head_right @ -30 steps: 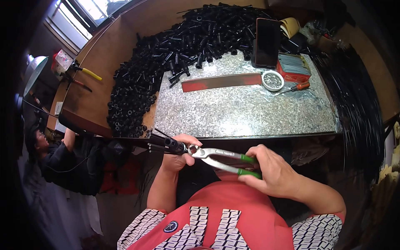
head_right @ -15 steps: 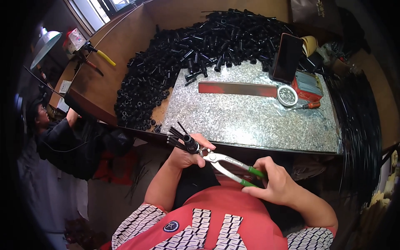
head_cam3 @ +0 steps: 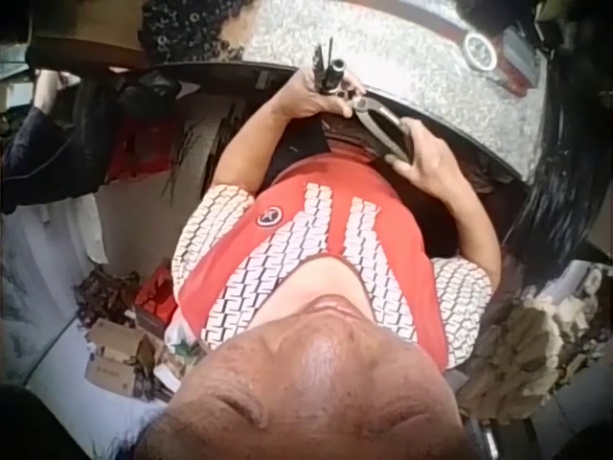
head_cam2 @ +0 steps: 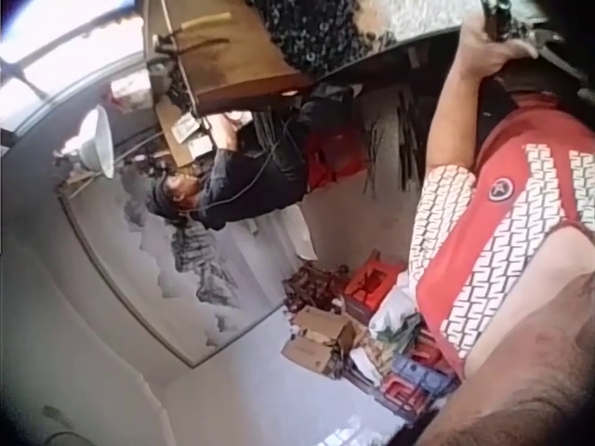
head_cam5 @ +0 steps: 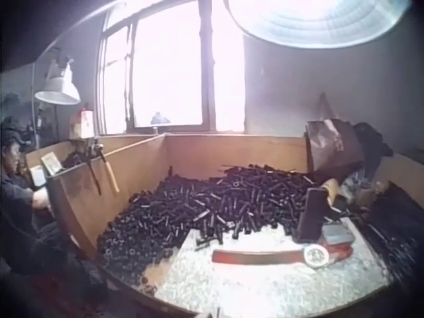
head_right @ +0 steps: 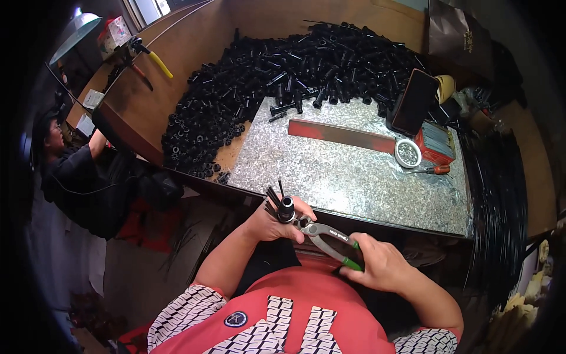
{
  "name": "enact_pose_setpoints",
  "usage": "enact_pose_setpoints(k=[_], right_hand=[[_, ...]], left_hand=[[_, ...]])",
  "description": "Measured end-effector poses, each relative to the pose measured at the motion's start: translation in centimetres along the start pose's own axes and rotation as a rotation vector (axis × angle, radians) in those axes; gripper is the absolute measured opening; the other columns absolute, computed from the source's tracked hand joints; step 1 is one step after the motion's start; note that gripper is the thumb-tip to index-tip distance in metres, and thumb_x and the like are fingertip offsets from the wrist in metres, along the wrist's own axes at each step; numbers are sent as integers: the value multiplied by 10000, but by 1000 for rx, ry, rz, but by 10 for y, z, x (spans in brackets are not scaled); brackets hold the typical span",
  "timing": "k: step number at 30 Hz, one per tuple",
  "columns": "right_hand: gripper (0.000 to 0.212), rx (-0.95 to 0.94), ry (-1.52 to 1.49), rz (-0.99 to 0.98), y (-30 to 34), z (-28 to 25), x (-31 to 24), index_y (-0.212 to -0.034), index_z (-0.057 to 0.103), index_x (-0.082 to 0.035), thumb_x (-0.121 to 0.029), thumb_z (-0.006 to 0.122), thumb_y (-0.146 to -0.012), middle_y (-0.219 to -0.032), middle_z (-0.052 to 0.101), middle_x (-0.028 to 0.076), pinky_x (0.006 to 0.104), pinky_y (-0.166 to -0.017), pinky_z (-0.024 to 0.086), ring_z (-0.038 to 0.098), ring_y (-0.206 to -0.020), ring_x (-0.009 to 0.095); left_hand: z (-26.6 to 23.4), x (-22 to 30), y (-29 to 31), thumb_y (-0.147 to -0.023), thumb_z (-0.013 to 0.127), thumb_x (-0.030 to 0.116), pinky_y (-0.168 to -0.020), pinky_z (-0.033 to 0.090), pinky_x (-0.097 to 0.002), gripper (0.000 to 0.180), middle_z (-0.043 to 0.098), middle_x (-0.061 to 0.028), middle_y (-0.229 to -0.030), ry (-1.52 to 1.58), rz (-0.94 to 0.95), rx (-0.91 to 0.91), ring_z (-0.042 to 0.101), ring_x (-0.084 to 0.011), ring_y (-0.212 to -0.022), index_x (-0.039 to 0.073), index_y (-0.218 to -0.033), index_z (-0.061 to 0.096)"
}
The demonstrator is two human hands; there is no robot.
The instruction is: Assembling and clamping black industrial tubes using a specialized hand tool at a factory workstation.
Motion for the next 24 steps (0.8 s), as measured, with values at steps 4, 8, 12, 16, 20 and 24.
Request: enact_pose_setpoints(k=[4, 8, 12, 16, 20, 24], right_hand=[[671, 174, 263, -37, 0, -8, 6, -1294, 358, 17, 0, 612, -673, -1063, 503, 214, 430, -841, 442, 533, -1004, 393], [669, 40, 139, -13, -8, -8, 5, -1320, 347, 13, 49, 531, -678, -1036, 491, 211, 420, -874, 427, 523, -997, 393], [590, -114, -152, -21, -12, 15, 10, -1276, 382, -4, 65, 480, -698, -975, 460, 190, 418, -805, 431, 509, -903, 383], [448, -120, -281, 30, -18, 29, 15, -1201, 444, -11, 28, 513, -760, -1020, 514, 166, 364, -819, 441, 553, -936, 328], [235, -64, -265, 109, -25, 28, 14, -1048, 520, -19, -99, 614, -847, -863, 562, 154, 362, -712, 463, 585, -773, 313], [228, 16, -209, 140, -26, 22, 19, -915, 529, -32, -178, 687, -840, -709, 572, 153, 367, -596, 468, 595, -634, 337]], left_hand=[[6, 3, -4, -640, 861, 195, -743, 469, -245, 490, 641, -32, -894, -79, 145, -42, 605, -107, -835, 9, -1008, 596], [9, 10, -4, -606, 879, 279, -616, 400, -190, 591, 566, 39, -750, 0, 124, -13, 527, -38, -687, 18, -1027, 558], [9, 10, -3, -574, 889, 318, -576, 363, -182, 632, 533, 58, -707, 93, 148, 26, 494, -25, -650, 15, -1020, 558], [3, 3, 1, -547, 898, 321, -589, 381, -179, 661, 550, 46, -709, 201, 130, 133, 511, -30, -639, 9, -1020, 557], [1, -5, 2, -539, 902, 307, -599, 401, -178, 664, 560, 38, -714, 248, 94, 113, 525, -37, -646, 7, -1017, 554], [-2, -9, 4, -569, 897, 277, -603, 408, -176, 638, 568, 31, -710, 202, 98, 129, 532, -40, -650, 8, -1027, 546]])
Point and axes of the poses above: each hand's wrist, its own y-axis away from the middle knuckle, its own z-axis out of the palm, x = y × z, the point moved 8 cm from there along -y, towards the middle knuckle
